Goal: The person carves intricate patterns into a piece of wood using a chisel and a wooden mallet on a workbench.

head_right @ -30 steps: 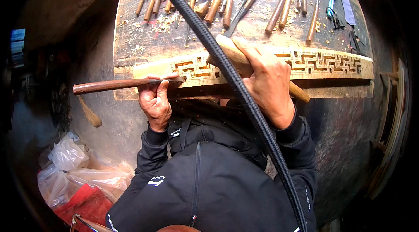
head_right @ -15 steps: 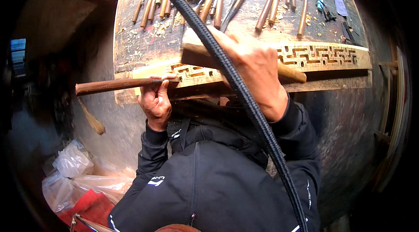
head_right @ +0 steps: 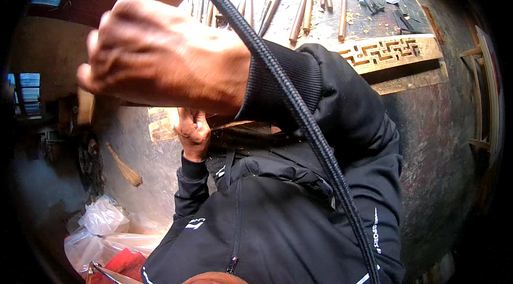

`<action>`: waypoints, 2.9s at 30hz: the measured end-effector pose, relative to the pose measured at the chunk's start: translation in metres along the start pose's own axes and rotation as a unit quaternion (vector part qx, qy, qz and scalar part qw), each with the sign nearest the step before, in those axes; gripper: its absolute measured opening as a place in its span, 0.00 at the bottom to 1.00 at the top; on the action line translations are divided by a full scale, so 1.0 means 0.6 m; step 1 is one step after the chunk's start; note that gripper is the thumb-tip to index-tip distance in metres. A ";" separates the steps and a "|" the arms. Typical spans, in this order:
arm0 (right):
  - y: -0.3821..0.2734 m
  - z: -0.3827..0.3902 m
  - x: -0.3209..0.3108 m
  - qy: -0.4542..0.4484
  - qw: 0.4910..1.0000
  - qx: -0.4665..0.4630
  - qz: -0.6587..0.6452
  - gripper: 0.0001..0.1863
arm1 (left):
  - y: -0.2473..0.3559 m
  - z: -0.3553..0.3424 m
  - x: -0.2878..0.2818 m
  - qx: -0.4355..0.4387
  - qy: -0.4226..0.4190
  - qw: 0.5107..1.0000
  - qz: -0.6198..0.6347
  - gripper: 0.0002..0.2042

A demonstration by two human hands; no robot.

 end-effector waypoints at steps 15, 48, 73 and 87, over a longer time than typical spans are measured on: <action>0.021 -0.038 0.025 0.092 0.983 0.072 -0.138 0.09 | -0.006 0.002 0.010 0.005 0.031 0.999 0.027 0.10; 0.026 0.093 0.038 -0.066 0.979 0.133 -0.138 0.13 | -0.049 0.010 -0.012 -0.143 -0.070 0.977 0.142 0.16; 0.027 0.063 0.031 -0.062 0.986 0.100 -0.117 0.10 | -0.022 -0.007 -0.014 -0.093 -0.051 0.990 0.089 0.13; 0.006 0.000 0.060 0.150 0.981 0.082 -0.086 0.08 | -0.052 0.013 -0.008 0.032 -0.013 0.999 0.015 0.17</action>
Point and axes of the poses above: each hand's wrist, its own z-axis away from the middle knuckle, its own x-axis out of the palm, y = z × x, the point moved 1 cm from there along -z, towards the middle knuckle, and after that the axes turned 3 degrees about z, right-handed, at the moved point
